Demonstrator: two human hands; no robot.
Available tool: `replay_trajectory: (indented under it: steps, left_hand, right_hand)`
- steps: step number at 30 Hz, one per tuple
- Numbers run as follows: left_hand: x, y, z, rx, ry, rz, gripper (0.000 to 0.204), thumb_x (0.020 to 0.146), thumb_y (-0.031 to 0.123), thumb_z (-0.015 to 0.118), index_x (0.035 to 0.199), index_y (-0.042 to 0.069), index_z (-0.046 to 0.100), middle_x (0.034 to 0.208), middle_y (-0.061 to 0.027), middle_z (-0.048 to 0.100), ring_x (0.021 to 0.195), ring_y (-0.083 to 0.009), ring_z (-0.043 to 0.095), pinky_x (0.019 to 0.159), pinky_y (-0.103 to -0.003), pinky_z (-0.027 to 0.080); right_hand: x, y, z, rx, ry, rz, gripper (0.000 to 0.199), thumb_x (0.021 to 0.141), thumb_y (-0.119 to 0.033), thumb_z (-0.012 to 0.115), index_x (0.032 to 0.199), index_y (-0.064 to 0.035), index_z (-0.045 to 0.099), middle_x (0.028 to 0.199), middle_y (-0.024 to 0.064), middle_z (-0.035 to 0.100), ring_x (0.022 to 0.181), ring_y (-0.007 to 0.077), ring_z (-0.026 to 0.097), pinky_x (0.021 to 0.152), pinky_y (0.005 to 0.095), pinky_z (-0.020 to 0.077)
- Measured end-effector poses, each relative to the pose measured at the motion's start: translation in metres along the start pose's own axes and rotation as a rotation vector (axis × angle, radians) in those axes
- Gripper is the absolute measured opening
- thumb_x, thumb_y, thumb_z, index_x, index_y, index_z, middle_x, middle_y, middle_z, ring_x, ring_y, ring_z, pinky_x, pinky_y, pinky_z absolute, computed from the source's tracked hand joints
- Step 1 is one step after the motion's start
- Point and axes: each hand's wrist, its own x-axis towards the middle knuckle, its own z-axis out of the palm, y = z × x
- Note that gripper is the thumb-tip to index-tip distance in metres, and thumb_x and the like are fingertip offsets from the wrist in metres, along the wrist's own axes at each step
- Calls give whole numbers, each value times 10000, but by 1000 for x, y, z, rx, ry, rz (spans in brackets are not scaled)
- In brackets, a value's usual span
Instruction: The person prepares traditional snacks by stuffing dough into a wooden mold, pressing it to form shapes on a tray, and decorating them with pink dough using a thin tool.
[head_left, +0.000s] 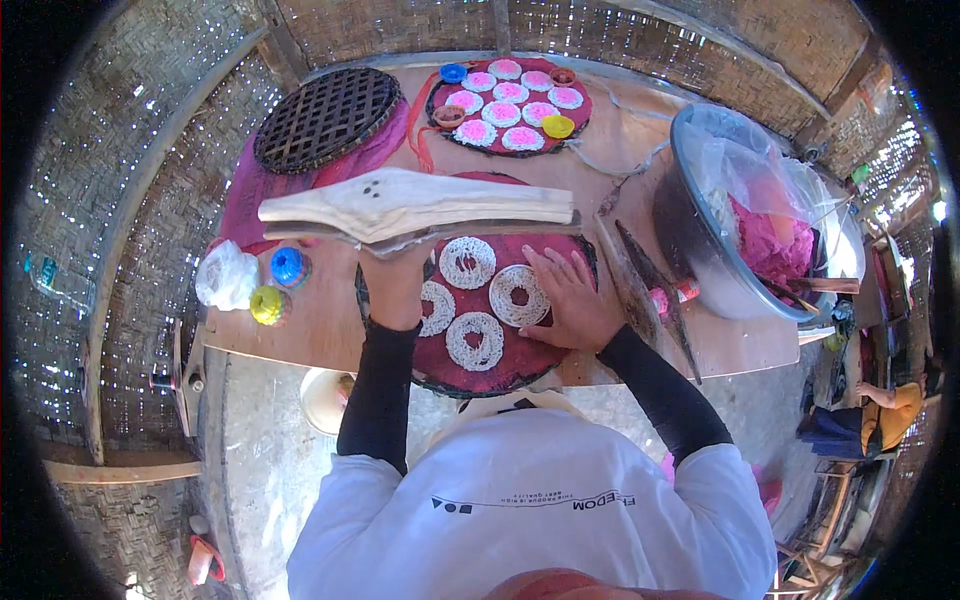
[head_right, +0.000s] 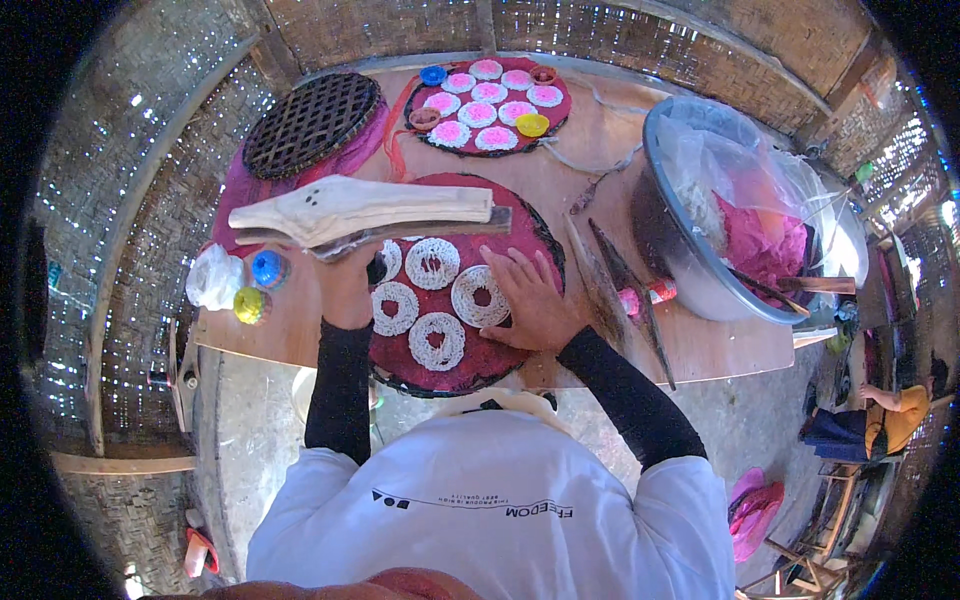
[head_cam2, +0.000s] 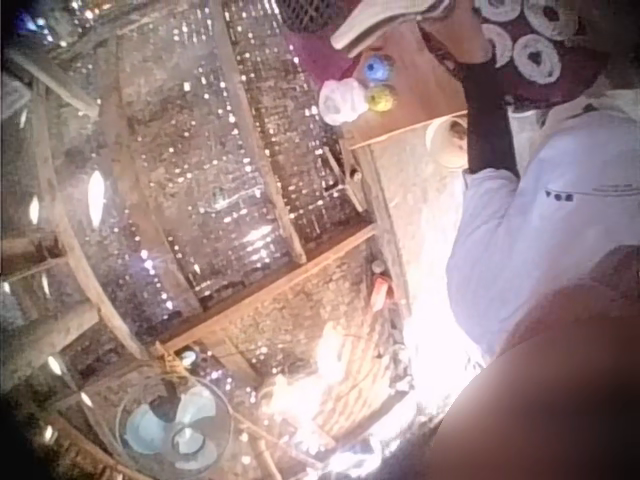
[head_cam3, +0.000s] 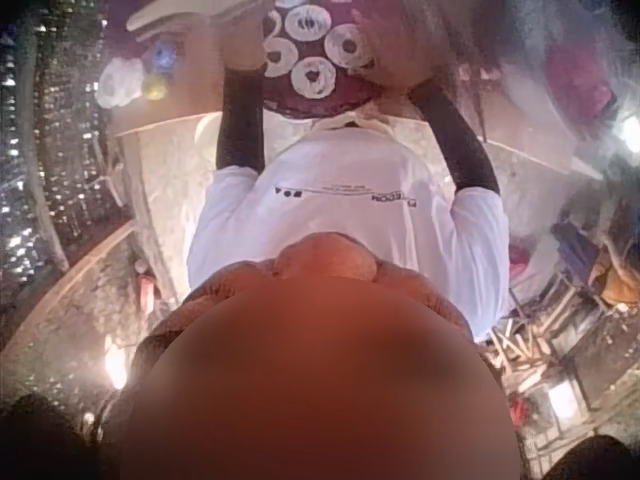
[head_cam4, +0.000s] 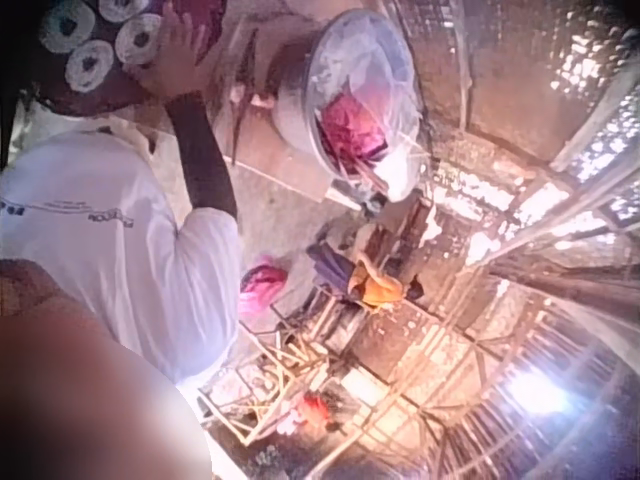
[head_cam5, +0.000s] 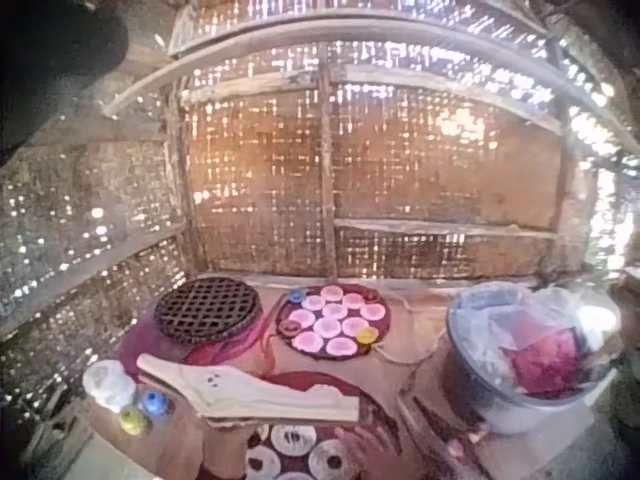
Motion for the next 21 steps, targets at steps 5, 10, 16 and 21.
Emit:
replay_trajectory:
  steps: [5,10,16,21]
  left_hand:
    - [-3,5,-13,114,-97,-47,374,657,-30,657,1010,-27,536,1027,-76,578,907,-172,558,800,-286,432]
    - [-3,-17,-34,229,-98,-105,205,696,35,632,891,-5,586,946,-60,588,872,-154,550,788,-282,426]
    - [-7,-3,-26,16,-36,-169,160,703,24,614,860,8,591,898,-42,583,818,-133,540,730,-271,429]
    - [-7,7,-26,-85,44,-34,183,695,8,619,872,15,573,853,-38,569,744,-127,536,681,-247,424]
  right_hand:
    - [6,4,-14,234,-73,75,1008,639,-381,720,1361,-10,123,1330,195,325,1271,327,257,1049,502,46]
    - [25,33,-22,135,95,212,991,647,-404,701,1366,-21,137,1340,211,303,1265,325,266,1022,555,59]
    - [37,65,4,40,248,183,827,741,-385,624,1329,30,217,1234,237,435,1179,374,380,1026,511,150]
    - [80,134,5,319,553,391,373,854,-260,446,1053,35,556,1021,232,576,946,368,551,836,397,436]
